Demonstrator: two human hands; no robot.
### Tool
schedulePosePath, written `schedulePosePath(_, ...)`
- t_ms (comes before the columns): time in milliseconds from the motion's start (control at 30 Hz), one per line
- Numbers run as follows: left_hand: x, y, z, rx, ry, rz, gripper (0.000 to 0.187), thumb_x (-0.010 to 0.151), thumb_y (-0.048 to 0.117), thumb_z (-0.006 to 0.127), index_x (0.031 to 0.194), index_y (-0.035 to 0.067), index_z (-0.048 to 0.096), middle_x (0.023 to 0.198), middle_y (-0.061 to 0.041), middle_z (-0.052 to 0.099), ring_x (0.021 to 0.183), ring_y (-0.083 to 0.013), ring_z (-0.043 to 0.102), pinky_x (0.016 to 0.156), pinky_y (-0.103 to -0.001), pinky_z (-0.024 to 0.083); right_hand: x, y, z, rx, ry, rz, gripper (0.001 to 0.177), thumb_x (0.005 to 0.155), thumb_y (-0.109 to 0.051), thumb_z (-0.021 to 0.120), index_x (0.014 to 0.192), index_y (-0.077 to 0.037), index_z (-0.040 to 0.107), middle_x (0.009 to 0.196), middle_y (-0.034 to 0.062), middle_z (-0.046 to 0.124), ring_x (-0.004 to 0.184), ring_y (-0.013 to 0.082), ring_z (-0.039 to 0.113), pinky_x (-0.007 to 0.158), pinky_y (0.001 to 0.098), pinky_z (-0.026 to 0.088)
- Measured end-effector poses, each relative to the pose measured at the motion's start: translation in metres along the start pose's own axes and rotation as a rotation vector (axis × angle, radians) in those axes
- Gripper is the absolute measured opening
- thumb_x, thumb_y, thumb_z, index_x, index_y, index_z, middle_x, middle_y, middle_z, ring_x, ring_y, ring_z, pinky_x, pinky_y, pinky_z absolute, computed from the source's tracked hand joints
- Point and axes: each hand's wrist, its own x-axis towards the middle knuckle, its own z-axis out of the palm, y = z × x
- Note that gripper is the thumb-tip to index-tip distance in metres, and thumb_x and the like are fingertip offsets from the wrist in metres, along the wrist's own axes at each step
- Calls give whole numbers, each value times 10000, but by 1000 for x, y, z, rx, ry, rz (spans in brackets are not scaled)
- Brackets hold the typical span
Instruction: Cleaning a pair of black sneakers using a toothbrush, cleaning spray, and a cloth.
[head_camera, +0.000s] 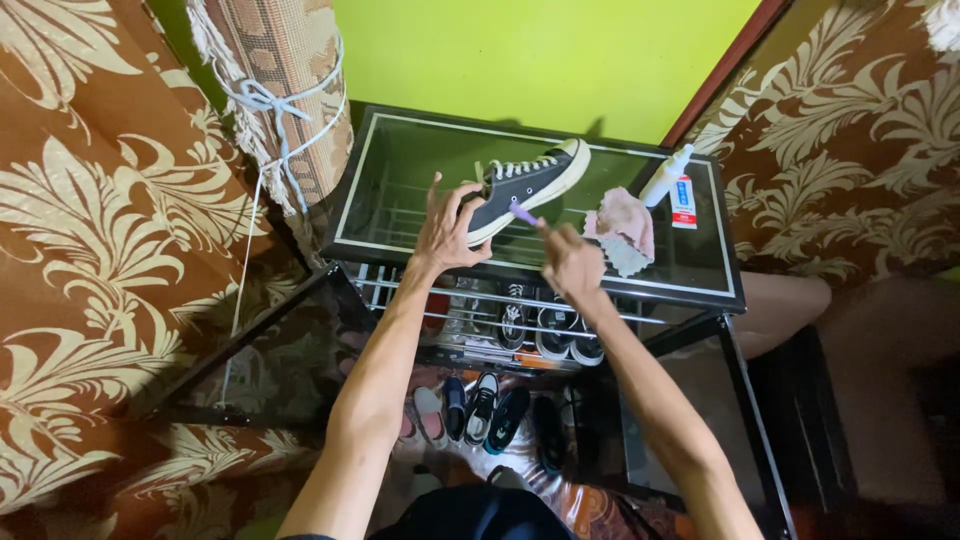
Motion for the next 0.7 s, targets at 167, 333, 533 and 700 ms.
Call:
schedulePosePath(167,0,3,-2,19,15,-22,679,537,377,746,1149,101,644,1337,-108,587,1127,-316,654,1181,-646,312,-1,-26,-18,45,38,-15,293,907,-160,548,1097,-297,725,810,-32,536,562,260,634,496,361,512)
schedulePosePath(333,-1,1,1,6,10,-31,692,514,362,758,1146,100,646,1328,-115,590,1095,-320,657,1183,-647,314,9,-9,3,80,70,59,251,943,-136,558,1095,-252,719,807,-8,534,553,292,630,493,406,511)
schedulePosePath(533,5,6,-6,-3,4,-47,689,514,353,758,1138,80,647,1323,-128,592,1041,-338,661,1166,-655,334,37,-27,-15,163,26,231,214,1013,-149,541,1144,-216,696,910,35,591,687,381,688,575,497,556)
schedulePosePath(700,3,2,-5,-9,4,-40,702,514,347,764,1147,68,644,1310,-146,584,1101,-375,642,1148,-655,340,22,-22,41,146,-9,174,158,993,-186,541,1010,-265,677,854,-18,577,685,318,702,561,447,556)
